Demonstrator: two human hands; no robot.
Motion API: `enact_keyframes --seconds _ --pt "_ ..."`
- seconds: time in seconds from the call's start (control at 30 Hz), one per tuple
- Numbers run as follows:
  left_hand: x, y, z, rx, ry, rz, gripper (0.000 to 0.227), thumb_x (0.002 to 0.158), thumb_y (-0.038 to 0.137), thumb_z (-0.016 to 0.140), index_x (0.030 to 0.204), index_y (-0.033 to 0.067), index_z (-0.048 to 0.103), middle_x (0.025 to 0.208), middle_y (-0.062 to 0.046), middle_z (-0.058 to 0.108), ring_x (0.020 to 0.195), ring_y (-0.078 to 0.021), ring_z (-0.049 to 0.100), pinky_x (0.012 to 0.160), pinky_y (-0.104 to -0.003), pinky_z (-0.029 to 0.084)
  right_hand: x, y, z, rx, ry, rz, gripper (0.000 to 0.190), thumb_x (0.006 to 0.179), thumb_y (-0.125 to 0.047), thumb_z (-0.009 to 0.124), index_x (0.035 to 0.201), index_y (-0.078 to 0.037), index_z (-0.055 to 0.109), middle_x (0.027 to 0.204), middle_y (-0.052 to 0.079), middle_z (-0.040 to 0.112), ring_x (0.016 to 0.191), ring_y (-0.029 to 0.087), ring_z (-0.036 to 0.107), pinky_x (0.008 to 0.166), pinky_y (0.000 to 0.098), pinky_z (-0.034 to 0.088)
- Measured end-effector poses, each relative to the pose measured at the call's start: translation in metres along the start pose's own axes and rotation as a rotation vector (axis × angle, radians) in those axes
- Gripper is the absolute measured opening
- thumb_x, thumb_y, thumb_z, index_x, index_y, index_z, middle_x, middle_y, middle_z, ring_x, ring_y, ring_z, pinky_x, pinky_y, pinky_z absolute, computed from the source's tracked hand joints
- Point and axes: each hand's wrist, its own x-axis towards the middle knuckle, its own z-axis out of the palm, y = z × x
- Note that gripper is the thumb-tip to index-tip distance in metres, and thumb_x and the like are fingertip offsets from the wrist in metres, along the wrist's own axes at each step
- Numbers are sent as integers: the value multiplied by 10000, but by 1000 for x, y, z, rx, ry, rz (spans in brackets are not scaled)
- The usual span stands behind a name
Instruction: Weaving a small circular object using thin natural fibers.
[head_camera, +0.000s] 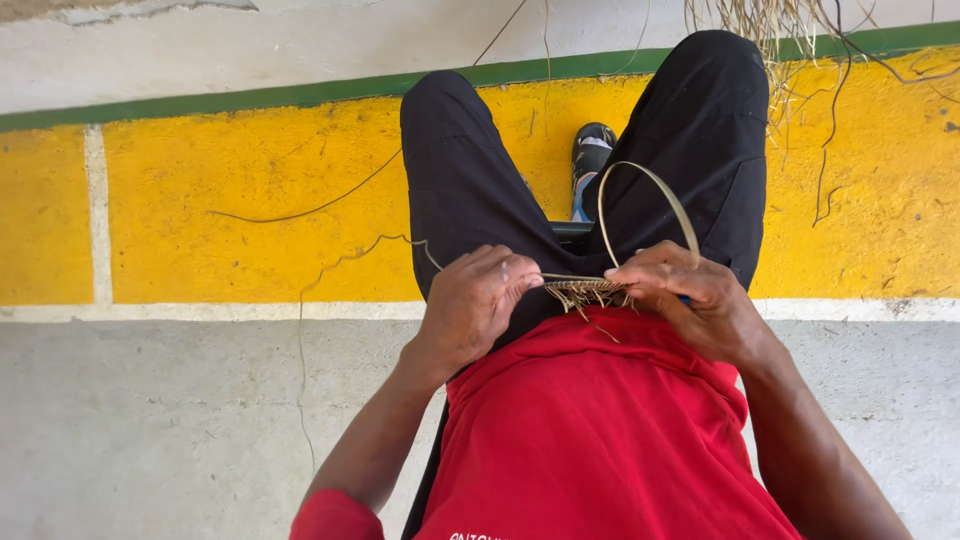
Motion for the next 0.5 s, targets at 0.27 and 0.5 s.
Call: enact_keyframes --seconds 0.27,0.5 --pt "17 11 -8 198 -31 168 39 962 108 699 987 86 680 840 -11 591 823 -177 580 738 -346 433 1 -24 -8 -364 -74 -113 608 840 109 674 1328 -252 670 1046 29 693 936 173 677 793 312 595" --pt "29 12 -11 190 -39 328 90 943 129 665 1018 83 680 930 -10 599 922 -187 591 812 -358 448 -7 -27 -6 -491 -130 -106 667 814 43 715 1354 -341 643 1026 16 688 908 213 667 795 372 575"
